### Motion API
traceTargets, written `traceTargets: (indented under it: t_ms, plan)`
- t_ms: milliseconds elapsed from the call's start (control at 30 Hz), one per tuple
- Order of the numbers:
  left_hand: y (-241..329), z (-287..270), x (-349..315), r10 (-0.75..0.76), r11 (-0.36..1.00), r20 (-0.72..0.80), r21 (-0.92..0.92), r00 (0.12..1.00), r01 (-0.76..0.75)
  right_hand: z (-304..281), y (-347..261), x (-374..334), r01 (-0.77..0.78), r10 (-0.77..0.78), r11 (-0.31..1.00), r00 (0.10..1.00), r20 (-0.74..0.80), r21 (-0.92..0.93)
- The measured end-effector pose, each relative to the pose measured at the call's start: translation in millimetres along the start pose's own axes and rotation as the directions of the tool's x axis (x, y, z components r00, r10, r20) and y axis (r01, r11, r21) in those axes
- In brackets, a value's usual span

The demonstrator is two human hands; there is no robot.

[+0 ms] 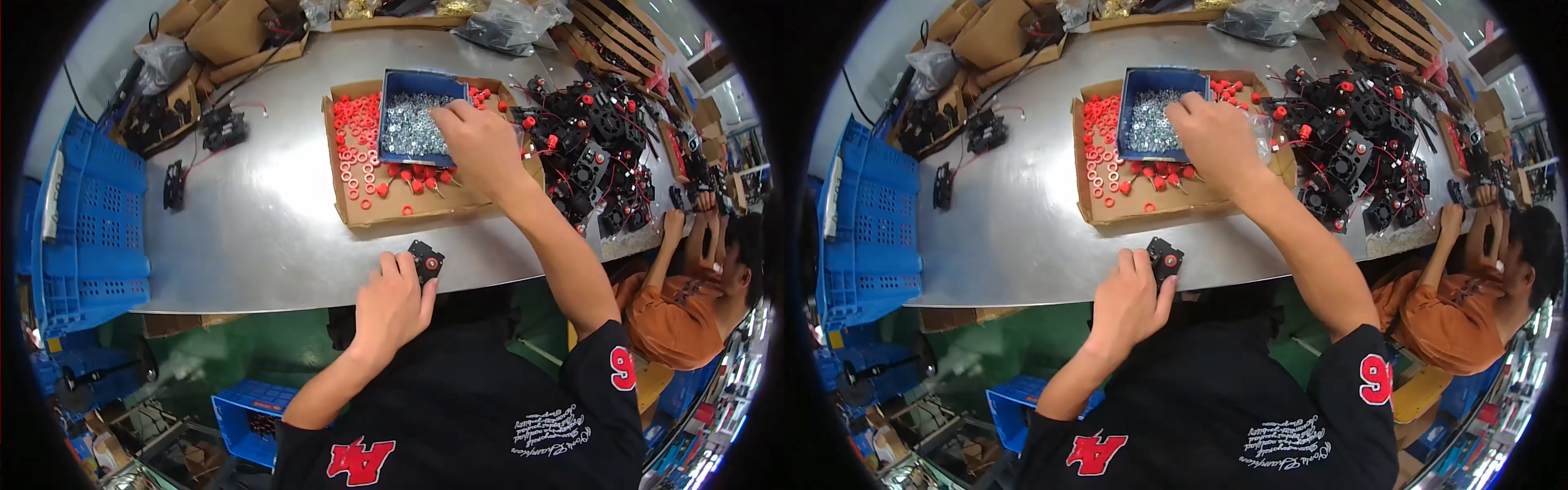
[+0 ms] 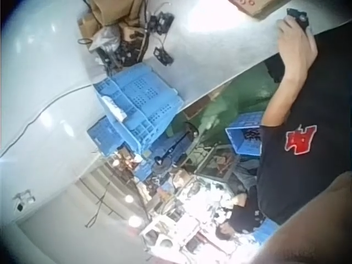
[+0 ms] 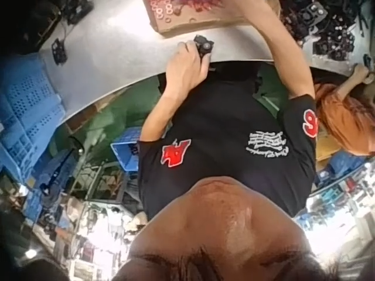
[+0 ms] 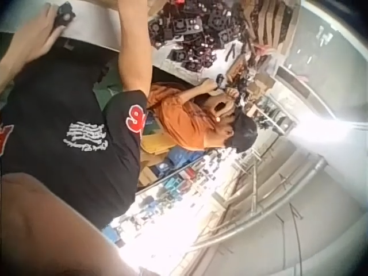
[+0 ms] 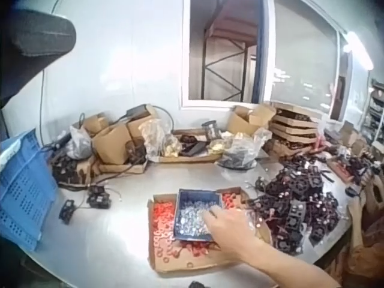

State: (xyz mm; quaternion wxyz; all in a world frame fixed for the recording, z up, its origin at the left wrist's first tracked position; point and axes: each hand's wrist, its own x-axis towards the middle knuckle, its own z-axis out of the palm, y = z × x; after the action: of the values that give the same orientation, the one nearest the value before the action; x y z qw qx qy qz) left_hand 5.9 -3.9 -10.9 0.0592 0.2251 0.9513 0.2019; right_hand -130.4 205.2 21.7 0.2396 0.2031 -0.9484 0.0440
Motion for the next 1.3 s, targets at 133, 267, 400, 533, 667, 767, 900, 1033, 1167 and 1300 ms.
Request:
traceTargets:
  t_ms: [133,267,400,533,667,767,900,1033,1167,1300]
  plan:
    - [-5,3,-4,-0.020,0.998,-0.022,0.067,1.000,0.021,-19,-32,-29,-0.129,0.183,0.859,0.981,-0.062,0.495]
    - [-3,3,-1,0.000,0.998,0.003,0.065,1.000,-0.001,-51,-60,-79,-0.315,0.157,0.584,0.948,0.276,0.748]
    - [-3,3,-3,0.022,0.997,-0.029,0.079,0.999,-0.020,-42,-71,-107,-0.340,0.105,0.521,0.936,0.337,0.783]
    - [-2,5,-3,0.024,0.994,-0.030,0.107,0.999,-0.021,-25,-74,-119,-0.303,0.139,0.542,0.952,0.272,0.784]
    - [-3,5,-3,0.030,0.994,-0.041,0.106,0.999,-0.025,-23,-75,-122,-0.238,0.126,0.608,0.971,0.205,0.757]
    - [-3,6,-3,0.036,0.995,-0.057,0.097,0.998,-0.030,-29,-73,-118,-0.057,-0.017,0.775,0.994,0.111,0.630]
    - [-1,3,-2,0.014,0.996,-0.021,0.085,1.000,-0.012,-43,-72,-99,0.086,-0.214,0.845,0.959,0.186,0.529]
    - [0,2,-2,0.010,0.997,-0.010,0.074,1.000,-0.009,-44,-72,-90,0.094,-0.287,0.823,0.920,0.268,0.560]
    - [-3,5,-3,0.024,0.991,-0.035,0.132,0.999,-0.019,-49,-72,-90,0.089,-0.284,0.836,0.915,0.288,0.541]
    - [-2,6,-3,0.033,0.992,-0.034,0.127,0.999,-0.029,-54,-73,-89,0.150,-0.310,0.870,0.908,0.283,0.470]
